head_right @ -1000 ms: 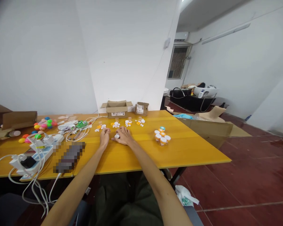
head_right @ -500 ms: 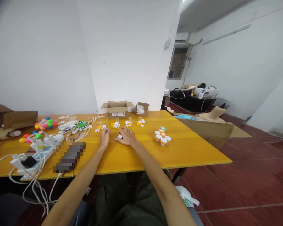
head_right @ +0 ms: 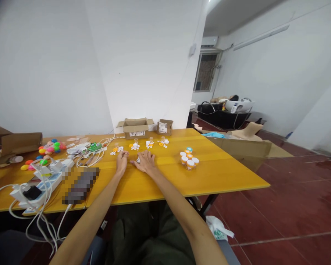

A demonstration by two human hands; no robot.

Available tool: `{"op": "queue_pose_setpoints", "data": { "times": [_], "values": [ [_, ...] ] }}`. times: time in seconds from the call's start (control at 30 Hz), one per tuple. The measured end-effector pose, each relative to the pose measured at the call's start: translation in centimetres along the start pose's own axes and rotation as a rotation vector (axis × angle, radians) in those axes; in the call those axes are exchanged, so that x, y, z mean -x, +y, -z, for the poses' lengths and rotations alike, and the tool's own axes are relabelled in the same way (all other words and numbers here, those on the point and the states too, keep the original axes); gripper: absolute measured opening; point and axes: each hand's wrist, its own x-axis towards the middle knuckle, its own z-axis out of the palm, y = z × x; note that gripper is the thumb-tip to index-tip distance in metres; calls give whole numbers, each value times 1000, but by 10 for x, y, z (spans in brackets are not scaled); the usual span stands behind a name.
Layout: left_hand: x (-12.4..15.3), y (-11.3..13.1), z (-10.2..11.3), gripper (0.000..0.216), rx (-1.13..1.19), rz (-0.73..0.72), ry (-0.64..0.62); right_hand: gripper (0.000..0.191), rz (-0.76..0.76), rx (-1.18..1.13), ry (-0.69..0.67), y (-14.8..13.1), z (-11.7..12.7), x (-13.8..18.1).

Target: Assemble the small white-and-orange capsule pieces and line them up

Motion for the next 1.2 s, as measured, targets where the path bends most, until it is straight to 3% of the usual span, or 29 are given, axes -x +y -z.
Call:
{"op": "queue_pose_setpoints", "data": {
  "times": [0.7,1.07,1.2],
  "values": [
    [0,-2,-1,11,13,1,-8,23,28,124,10,28,9,2],
    [5,1,0,12,-34,-38,-55,28,-188,196,44,79,19,6],
    [7,4,-2,11,-123,-85,-145,29,-249,218,27,90,24,7]
  ]
}}
